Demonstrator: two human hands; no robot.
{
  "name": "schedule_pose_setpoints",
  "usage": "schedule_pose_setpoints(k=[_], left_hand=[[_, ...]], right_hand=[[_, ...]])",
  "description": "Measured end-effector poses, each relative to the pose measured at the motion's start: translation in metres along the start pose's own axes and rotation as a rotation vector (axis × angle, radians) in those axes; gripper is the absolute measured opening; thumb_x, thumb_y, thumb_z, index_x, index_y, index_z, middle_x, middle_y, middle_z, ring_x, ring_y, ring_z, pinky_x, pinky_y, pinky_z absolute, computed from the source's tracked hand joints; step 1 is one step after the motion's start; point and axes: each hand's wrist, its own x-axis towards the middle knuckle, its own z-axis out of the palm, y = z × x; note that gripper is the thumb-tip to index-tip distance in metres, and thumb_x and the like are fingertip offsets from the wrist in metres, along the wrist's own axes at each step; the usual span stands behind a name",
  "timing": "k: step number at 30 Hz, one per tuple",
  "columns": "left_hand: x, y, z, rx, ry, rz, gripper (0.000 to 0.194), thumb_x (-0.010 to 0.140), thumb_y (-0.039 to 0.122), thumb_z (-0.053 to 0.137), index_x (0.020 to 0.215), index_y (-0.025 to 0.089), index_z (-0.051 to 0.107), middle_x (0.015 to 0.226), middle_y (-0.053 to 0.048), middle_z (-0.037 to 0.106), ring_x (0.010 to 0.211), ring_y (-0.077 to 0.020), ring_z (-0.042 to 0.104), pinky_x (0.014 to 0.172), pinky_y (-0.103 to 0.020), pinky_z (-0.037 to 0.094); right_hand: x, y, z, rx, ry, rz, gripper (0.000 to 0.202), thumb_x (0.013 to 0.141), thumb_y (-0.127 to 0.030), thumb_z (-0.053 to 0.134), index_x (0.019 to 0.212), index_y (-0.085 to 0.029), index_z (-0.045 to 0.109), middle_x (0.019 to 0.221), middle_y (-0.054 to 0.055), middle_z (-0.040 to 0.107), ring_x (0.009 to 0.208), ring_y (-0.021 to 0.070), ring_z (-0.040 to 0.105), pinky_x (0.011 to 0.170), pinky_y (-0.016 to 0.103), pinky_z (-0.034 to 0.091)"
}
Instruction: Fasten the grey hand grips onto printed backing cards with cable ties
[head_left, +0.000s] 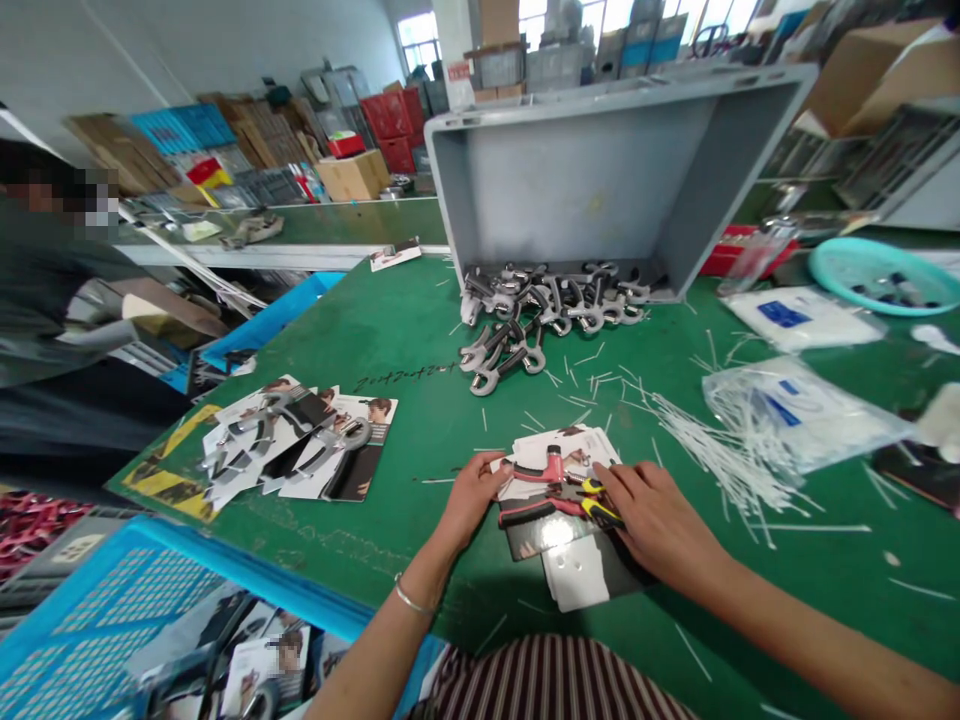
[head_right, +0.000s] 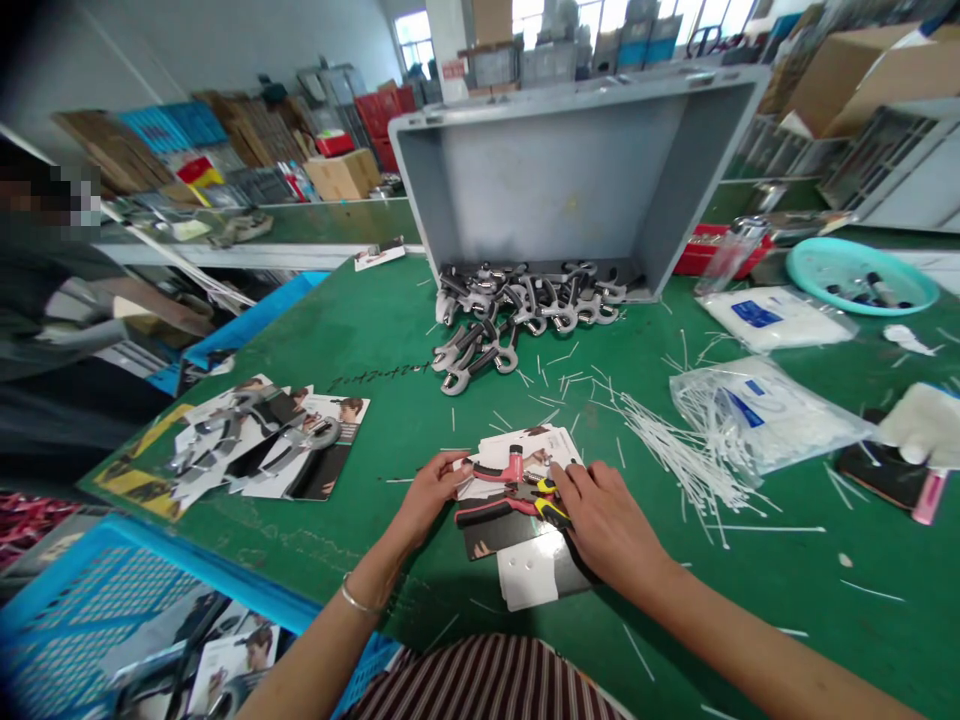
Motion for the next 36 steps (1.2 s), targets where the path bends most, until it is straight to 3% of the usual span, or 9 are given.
schedule_pose_setpoints(k=[6, 16, 23, 28, 33, 36], left_hand=[[-0.001, 0.001, 0.0, -0.058, -0.016, 0.013, 0.047, 0.073, 0.046, 0.074, 0.106, 0.014, 0.064, 0.079, -0.002, 0.064, 0.065, -0.0127, 0.057, 0.056, -0.022, 0.044], [-0.005, 0.004, -0.003, -0.064, -0.049, 0.013, 0.044, 0.078, 0.047, 0.07, 0.108, 0.015, 0.063, 0.076, 0.0, 0.062, 0.066, -0.013, 0.056, 0.058, -0.022, 0.042], [-0.004, 0.002, -0.004, -0.088, -0.059, 0.016, 0.043, 0.078, 0.046, 0.071, 0.106, 0.015, 0.063, 0.074, 0.001, 0.061, 0.066, -0.0125, 0.055, 0.057, -0.021, 0.041], [-0.001, -0.005, -0.005, -0.121, -0.076, 0.012, 0.045, 0.076, 0.047, 0.071, 0.107, 0.015, 0.062, 0.081, -0.002, 0.065, 0.069, -0.0142, 0.059, 0.058, -0.022, 0.043], [0.002, -0.005, -0.003, -0.143, -0.074, 0.001, 0.043, 0.076, 0.046, 0.072, 0.102, 0.014, 0.061, 0.078, -0.001, 0.064, 0.065, -0.0122, 0.057, 0.056, -0.021, 0.04], [0.003, -0.004, -0.003, -0.15, -0.085, -0.013, 0.044, 0.075, 0.048, 0.073, 0.101, 0.014, 0.061, 0.074, 0.001, 0.063, 0.061, -0.0111, 0.056, 0.054, -0.02, 0.039]], right_hand=[[0.001, -0.001, 0.001, -0.035, 0.003, 0.04, 0.051, 0.084, -0.012, 0.052, 0.135, -0.006, 0.05, 0.116, 0.017, 0.061, 0.098, 0.031, 0.05, 0.089, 0.046, 0.042], [0.007, 0.001, -0.006, -0.101, -0.026, -0.046, 0.045, 0.089, -0.011, 0.045, 0.133, -0.01, 0.053, 0.112, 0.016, 0.063, 0.1, 0.0309, 0.052, 0.087, 0.045, 0.042], [0.012, -0.004, -0.01, -0.109, -0.061, -0.021, 0.04, 0.089, -0.012, 0.048, 0.128, -0.011, 0.057, 0.107, 0.016, 0.064, 0.097, 0.0308, 0.053, 0.087, 0.044, 0.043], [0.017, -0.006, -0.013, 0.019, -0.197, 0.031, 0.022, 0.088, -0.018, 0.052, 0.107, -0.015, 0.063, 0.101, 0.013, 0.066, 0.096, 0.0297, 0.059, 0.081, 0.039, 0.046], [0.018, 0.008, -0.013, 0.212, -0.359, 0.107, 0.023, 0.091, -0.024, 0.05, 0.108, -0.016, 0.062, 0.099, 0.013, 0.069, 0.087, 0.0269, 0.066, 0.073, 0.033, 0.047], [0.015, 0.006, -0.014, 0.428, -0.397, 0.05, 0.028, 0.095, -0.036, 0.048, 0.112, -0.02, 0.063, 0.098, 0.009, 0.071, 0.086, 0.0241, 0.067, 0.075, 0.031, 0.047]])
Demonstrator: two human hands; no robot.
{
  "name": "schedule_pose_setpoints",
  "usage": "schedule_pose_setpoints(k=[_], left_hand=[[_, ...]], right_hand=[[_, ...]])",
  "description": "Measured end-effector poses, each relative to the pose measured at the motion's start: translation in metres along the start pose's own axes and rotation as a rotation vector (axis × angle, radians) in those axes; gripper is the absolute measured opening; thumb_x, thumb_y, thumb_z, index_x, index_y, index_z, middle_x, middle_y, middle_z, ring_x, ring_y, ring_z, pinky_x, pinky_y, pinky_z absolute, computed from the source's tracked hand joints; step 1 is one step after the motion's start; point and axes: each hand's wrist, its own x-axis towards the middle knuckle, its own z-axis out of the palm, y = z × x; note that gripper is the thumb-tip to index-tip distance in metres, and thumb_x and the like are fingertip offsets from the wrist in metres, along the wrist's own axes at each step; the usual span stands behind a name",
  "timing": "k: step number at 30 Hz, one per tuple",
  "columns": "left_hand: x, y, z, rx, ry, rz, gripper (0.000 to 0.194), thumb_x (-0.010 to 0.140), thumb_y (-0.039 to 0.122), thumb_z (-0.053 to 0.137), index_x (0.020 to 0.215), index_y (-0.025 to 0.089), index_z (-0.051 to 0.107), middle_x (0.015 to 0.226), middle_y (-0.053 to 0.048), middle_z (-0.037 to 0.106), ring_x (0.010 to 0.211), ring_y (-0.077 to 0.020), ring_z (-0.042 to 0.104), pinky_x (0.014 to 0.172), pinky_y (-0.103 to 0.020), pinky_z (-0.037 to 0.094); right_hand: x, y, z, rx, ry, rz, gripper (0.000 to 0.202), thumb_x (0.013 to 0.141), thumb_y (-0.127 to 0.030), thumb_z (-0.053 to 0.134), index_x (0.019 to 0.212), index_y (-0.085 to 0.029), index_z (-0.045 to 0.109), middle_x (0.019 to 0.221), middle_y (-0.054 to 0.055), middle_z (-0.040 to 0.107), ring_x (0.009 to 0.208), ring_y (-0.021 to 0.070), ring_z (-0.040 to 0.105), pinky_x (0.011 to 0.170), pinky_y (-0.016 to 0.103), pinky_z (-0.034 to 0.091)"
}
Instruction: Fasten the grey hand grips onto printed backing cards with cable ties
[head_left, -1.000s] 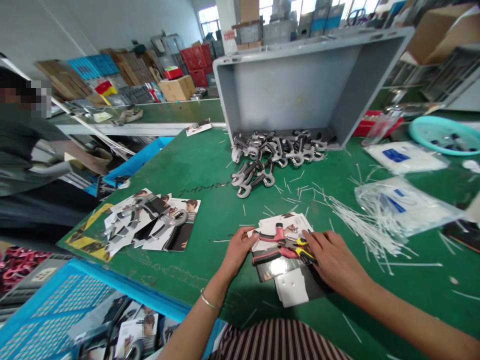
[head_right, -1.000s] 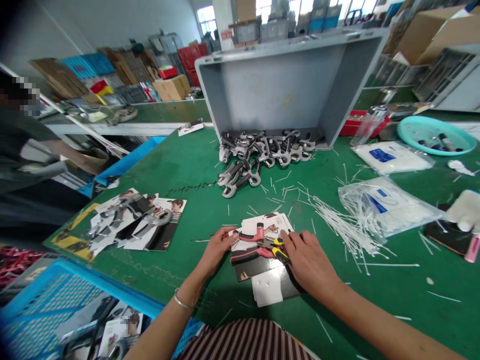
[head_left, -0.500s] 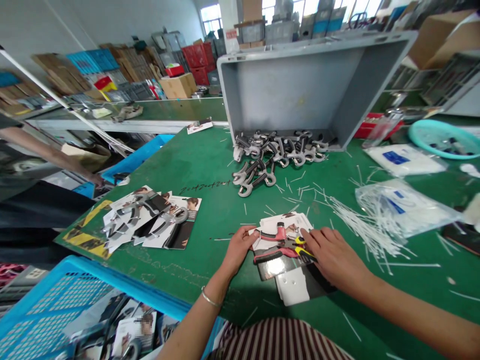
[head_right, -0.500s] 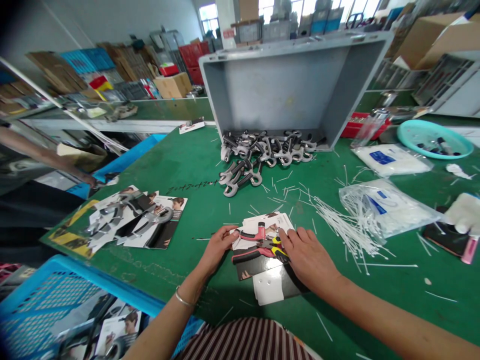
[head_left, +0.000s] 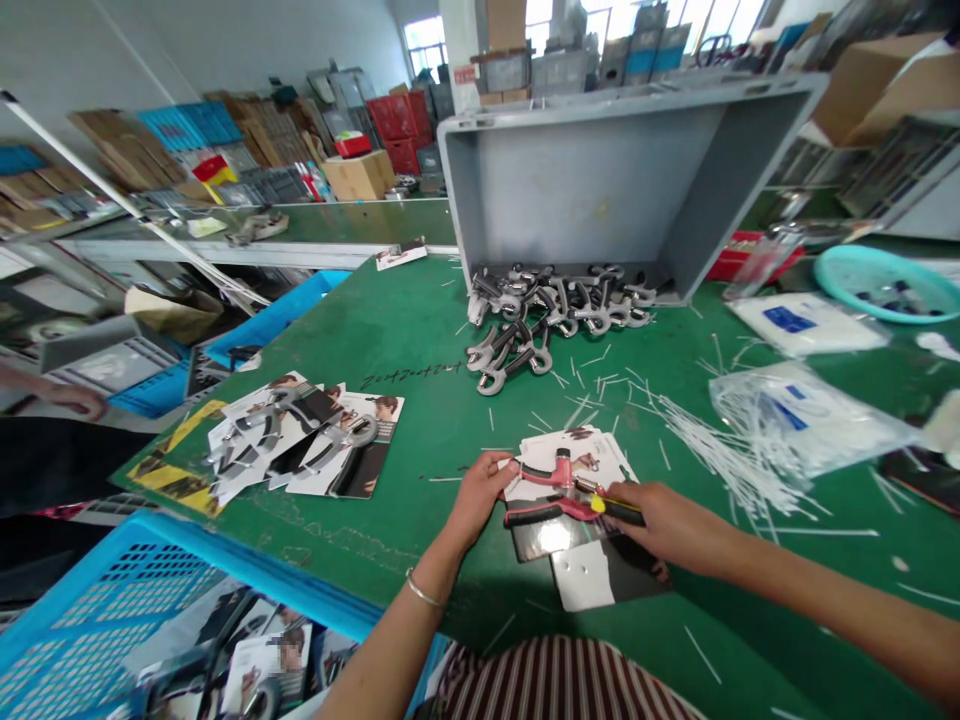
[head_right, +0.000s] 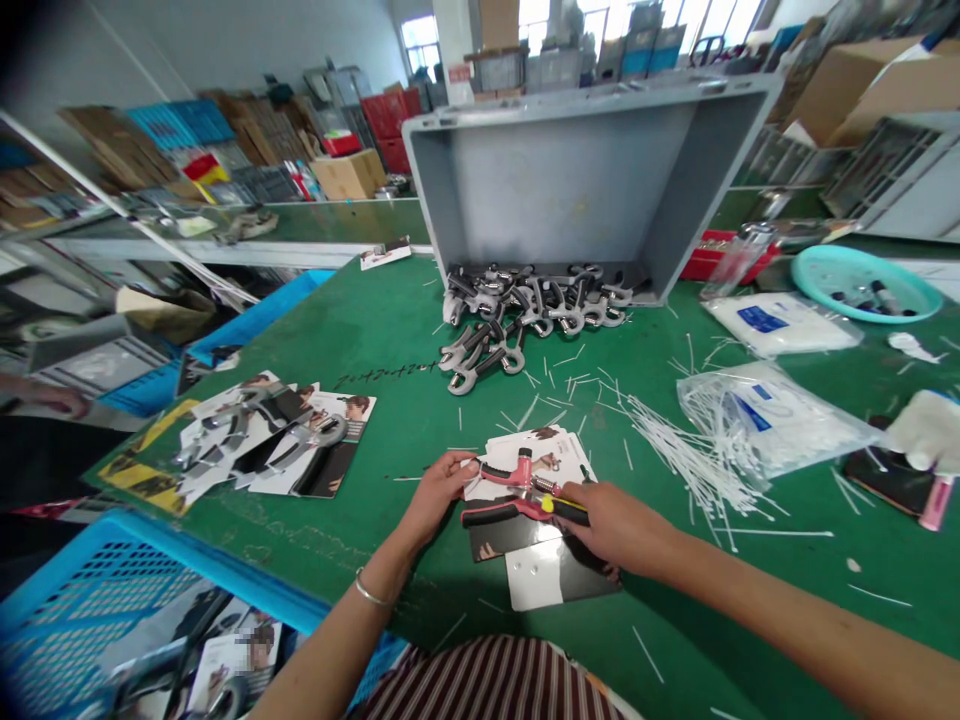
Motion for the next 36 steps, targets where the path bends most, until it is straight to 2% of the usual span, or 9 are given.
schedule_pose_setpoints(k=[3, 8, 11, 15, 20, 24, 29, 33, 36], left_hand=[[-0.001, 0.001, -0.001, -0.007, -0.01, -0.001, 0.044, 0.076, 0.049, 0.072, 0.1, 0.015, 0.061, 0.074, 0.001, 0.062, 0.061, -0.0104, 0.055, 0.055, -0.02, 0.039], [-0.003, 0.003, -0.002, -0.023, -0.019, 0.006, 0.04, 0.081, 0.052, 0.065, 0.095, 0.015, 0.061, 0.074, 0.002, 0.062, 0.059, -0.0092, 0.053, 0.054, -0.019, 0.039], [-0.003, 0.003, -0.002, -0.03, -0.018, 0.005, 0.04, 0.08, 0.052, 0.066, 0.095, 0.015, 0.061, 0.076, 0.001, 0.063, 0.06, -0.0099, 0.055, 0.056, -0.02, 0.041], [-0.001, 0.001, -0.002, -0.036, -0.006, 0.002, 0.04, 0.079, 0.052, 0.066, 0.095, 0.016, 0.06, 0.078, 0.0, 0.064, 0.06, -0.0105, 0.056, 0.055, -0.021, 0.042], [-0.001, 0.001, -0.003, -0.037, -0.021, -0.005, 0.04, 0.079, 0.052, 0.066, 0.094, 0.016, 0.06, 0.081, 0.0, 0.065, 0.063, -0.0114, 0.058, 0.057, -0.022, 0.044], [-0.001, 0.001, -0.001, -0.026, -0.013, 0.005, 0.04, 0.08, 0.053, 0.064, 0.096, 0.017, 0.06, 0.083, -0.001, 0.064, 0.061, -0.0103, 0.056, 0.056, -0.021, 0.044], [0.0, 0.0, 0.0, 0.031, 0.014, 0.031, 0.045, 0.078, 0.056, 0.064, 0.096, 0.015, 0.064, 0.078, -0.002, 0.065, 0.06, -0.0117, 0.055, 0.056, -0.022, 0.043], [0.002, -0.001, 0.0, 0.094, 0.064, 0.072, 0.043, 0.074, 0.052, 0.071, 0.094, 0.014, 0.069, 0.076, -0.002, 0.065, 0.065, -0.0123, 0.054, 0.06, -0.023, 0.041], [0.0, -0.003, 0.005, 0.097, 0.095, 0.085, 0.041, 0.073, 0.051, 0.073, 0.088, 0.014, 0.071, 0.074, -0.002, 0.065, 0.065, -0.0123, 0.053, 0.061, -0.024, 0.041]], right_hand=[[0.003, -0.011, 0.001, 0.015, 0.062, -0.139, 0.029, 0.094, -0.035, 0.051, 0.119, -0.023, 0.061, 0.107, 0.008, 0.069, 0.094, 0.0242, 0.065, 0.082, 0.032, 0.047], [0.029, -0.023, -0.004, -0.316, 0.312, -0.198, 0.044, 0.09, -0.027, 0.057, 0.13, -0.012, 0.054, 0.117, 0.017, 0.062, 0.106, 0.0324, 0.054, 0.091, 0.043, 0.042], [0.041, -0.024, -0.005, -0.438, 0.369, -0.217, 0.046, 0.09, -0.019, 0.054, 0.134, -0.009, 0.051, 0.118, 0.019, 0.061, 0.108, 0.0335, 0.051, 0.092, 0.044, 0.04], [0.042, -0.023, 0.001, -0.479, 0.393, -0.213, 0.044, 0.092, -0.017, 0.049, 0.135, -0.009, 0.05, 0.114, 0.017, 0.062, 0.103, 0.0313, 0.051, 0.09, 0.043, 0.039], [0.042, -0.026, 0.004, -0.473, 0.389, -0.194, 0.043, 0.093, -0.026, 0.052, 0.134, -0.01, 0.051, 0.108, 0.015, 0.062, 0.1, 0.0303, 0.052, 0.09, 0.042, 0.04], [0.044, -0.028, 0.004, -0.446, 0.38, -0.218, 0.036, 0.091, -0.026, 0.056, 0.124, -0.011, 0.058, 0.101, 0.014, 0.064, 0.097, 0.0294, 0.055, 0.085, 0.041, 0.045], [0.051, -0.004, 0.014, -0.36, 0.384, -0.285, 0.032, 0.089, -0.031, 0.06, 0.116, -0.014, 0.062, 0.095, 0.013, 0.066, 0.09, 0.028, 0.062, 0.074, 0.038, 0.053], [0.064, 0.019, 0.021, -0.275, 0.365, -0.313, 0.032, 0.084, -0.018, 0.058, 0.115, -0.02, 0.062, 0.104, 0.012, 0.067, 0.092, 0.0277, 0.066, 0.075, 0.039, 0.055], [0.066, 0.022, 0.025, -0.148, 0.323, -0.282, 0.029, 0.086, -0.021, 0.055, 0.114, -0.022, 0.063, 0.111, 0.013, 0.068, 0.096, 0.0281, 0.068, 0.079, 0.04, 0.056]])
